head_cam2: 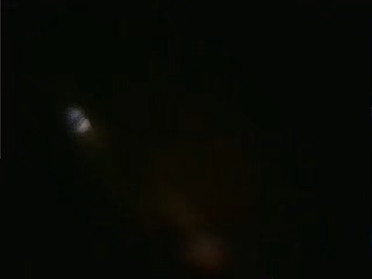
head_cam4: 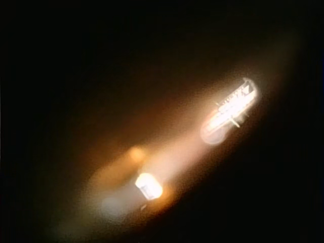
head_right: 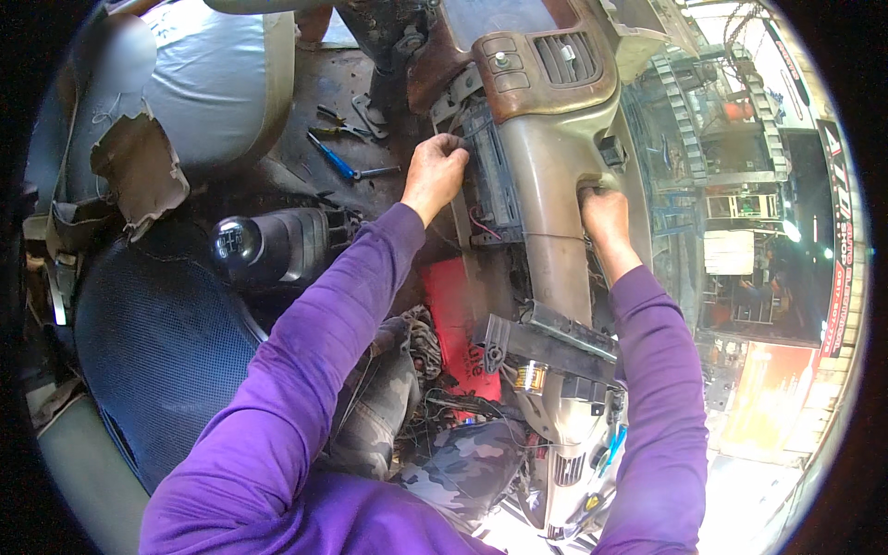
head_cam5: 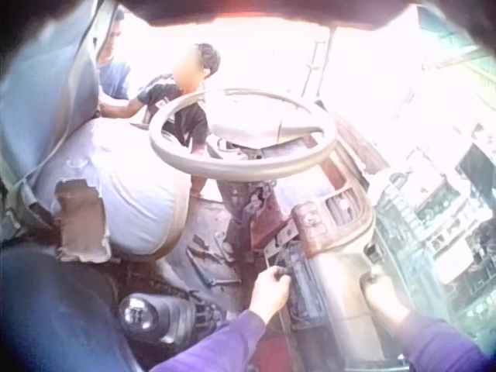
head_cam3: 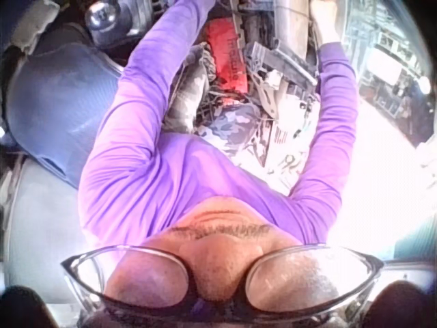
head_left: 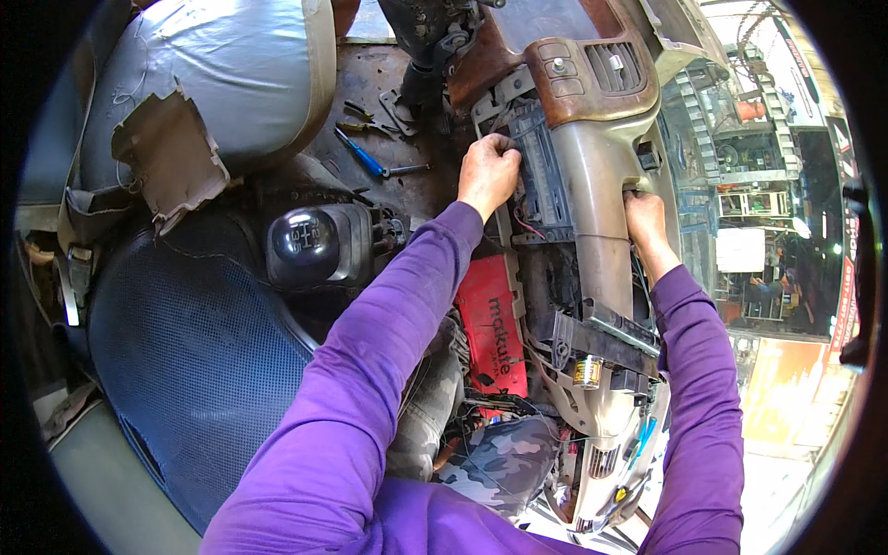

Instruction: The person removes and reattaches dashboard panels inside a car, using a screwdriver to loosen screws and hands to align and snap the panels into place. The person also moves a seat cushion aside to access the dashboard area.

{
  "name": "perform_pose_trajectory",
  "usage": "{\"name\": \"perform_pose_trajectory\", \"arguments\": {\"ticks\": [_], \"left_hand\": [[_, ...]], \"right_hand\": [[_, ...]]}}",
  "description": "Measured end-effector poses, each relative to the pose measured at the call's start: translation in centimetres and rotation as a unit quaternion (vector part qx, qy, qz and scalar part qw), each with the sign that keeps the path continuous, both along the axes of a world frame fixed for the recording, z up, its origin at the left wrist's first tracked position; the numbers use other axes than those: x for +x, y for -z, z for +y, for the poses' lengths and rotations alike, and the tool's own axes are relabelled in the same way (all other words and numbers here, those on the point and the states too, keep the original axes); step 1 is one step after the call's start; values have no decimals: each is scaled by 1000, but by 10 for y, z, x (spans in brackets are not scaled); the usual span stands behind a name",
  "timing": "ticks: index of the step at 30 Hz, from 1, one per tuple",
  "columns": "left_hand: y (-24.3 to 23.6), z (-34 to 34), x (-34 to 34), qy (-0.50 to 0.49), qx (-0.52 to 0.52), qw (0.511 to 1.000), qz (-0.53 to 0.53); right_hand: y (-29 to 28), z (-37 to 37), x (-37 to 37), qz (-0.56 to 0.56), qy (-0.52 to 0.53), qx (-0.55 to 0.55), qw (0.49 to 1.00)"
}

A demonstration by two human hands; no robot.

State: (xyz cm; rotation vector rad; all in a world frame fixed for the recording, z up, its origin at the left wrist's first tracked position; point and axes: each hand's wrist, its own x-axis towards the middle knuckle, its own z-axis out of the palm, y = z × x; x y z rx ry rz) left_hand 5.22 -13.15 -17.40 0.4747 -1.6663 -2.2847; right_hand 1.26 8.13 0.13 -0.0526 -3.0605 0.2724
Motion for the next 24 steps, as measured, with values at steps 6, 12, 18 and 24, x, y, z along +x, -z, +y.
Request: {"name": "perform_pose_trajectory", "arguments": {"ticks": [6,12,18,24], "left_hand": [[-9,-1,5,38,6,999,39],[-65,-10,7,-5,-6,994,108],[-109,-25,-7,109,178,974,82],[-124,-20,2,41,3,998,44]], "right_hand": [[11,35,-12,-114,-34,-181,976],[4,44,-1,-141,11,-226,964],[-5,15,8,-63,60,-92,992],[0,20,1,-90,84,-235,964]]}}
